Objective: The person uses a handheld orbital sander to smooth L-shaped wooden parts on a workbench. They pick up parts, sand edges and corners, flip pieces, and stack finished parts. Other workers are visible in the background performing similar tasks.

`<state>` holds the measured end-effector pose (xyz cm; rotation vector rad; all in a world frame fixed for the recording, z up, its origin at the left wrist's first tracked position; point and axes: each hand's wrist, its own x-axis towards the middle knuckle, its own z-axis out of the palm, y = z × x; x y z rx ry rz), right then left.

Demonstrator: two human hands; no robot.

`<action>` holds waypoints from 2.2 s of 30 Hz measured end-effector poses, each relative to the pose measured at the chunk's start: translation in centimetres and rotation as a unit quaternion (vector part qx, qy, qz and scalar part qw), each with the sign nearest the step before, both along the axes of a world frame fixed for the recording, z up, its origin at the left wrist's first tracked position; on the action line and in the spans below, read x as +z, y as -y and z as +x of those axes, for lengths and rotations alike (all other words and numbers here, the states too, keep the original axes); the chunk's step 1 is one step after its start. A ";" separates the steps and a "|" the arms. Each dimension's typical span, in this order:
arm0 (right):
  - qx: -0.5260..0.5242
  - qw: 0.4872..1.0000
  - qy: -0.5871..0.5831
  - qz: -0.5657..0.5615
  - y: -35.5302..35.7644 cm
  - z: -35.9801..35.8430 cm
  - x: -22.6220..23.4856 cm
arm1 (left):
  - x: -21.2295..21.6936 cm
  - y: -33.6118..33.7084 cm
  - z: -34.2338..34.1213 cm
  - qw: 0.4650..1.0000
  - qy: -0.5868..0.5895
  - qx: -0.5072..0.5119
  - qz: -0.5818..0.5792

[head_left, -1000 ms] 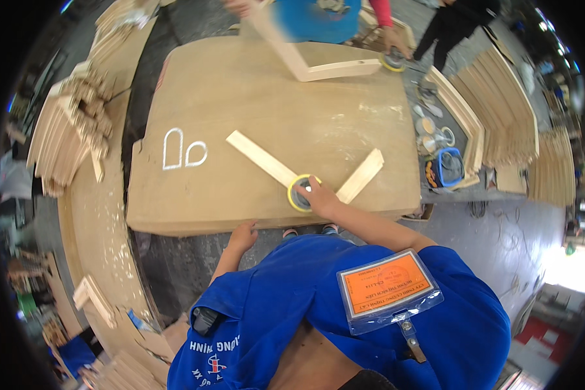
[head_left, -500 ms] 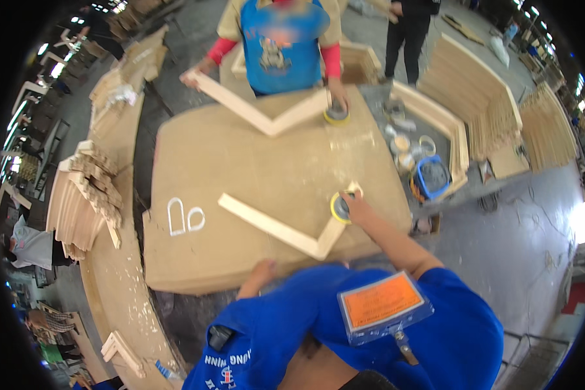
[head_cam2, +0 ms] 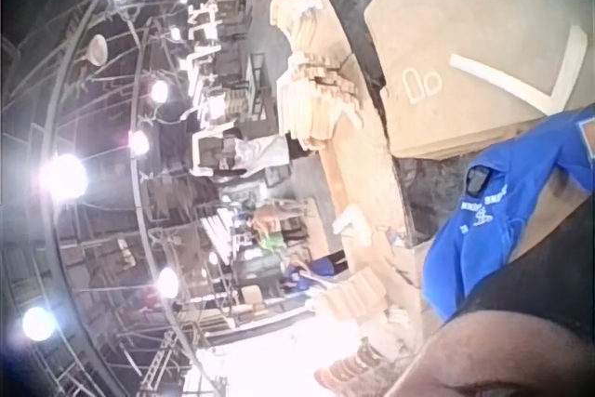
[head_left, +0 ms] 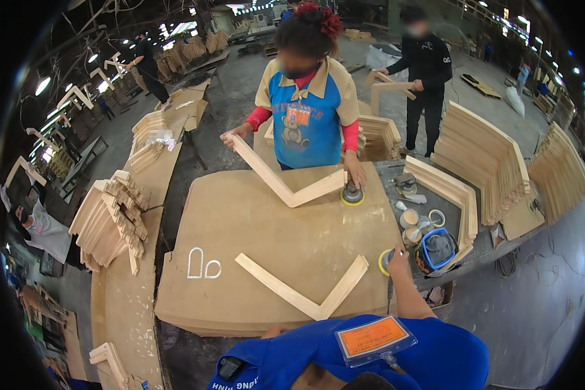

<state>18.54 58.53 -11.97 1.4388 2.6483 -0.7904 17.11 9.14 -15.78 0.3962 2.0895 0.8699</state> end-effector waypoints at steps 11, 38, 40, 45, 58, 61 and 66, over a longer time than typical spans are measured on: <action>0.235 0.919 0.118 0.293 2.9 0.2 -0.4 | -6.9 -5.7 -0.9 0.880 0.348 0.264 0.188; 0.633 0.720 -0.142 -0.245 26.4 -5.4 6.0 | 7.2 -3.5 -4.4 0.659 0.313 0.401 0.554; 0.580 0.758 -0.128 -0.269 27.1 -5.3 6.7 | 8.4 -2.4 -6.3 0.677 0.280 0.391 0.557; 0.573 0.783 -0.150 -0.191 25.6 -2.7 7.6 | 12.7 2.5 -10.3 0.736 0.211 0.471 0.439; 0.330 0.827 0.038 -0.454 24.1 6.2 4.6 | 9.7 15.8 -26.3 0.937 -0.256 0.235 -0.021; 0.334 0.829 0.029 -0.448 24.2 6.5 4.2 | 5.9 16.4 -27.2 0.921 -0.298 0.236 -0.087; 0.311 0.823 0.004 -0.475 24.4 7.3 2.9 | 1.9 14.7 -24.1 0.911 -0.200 0.191 -0.305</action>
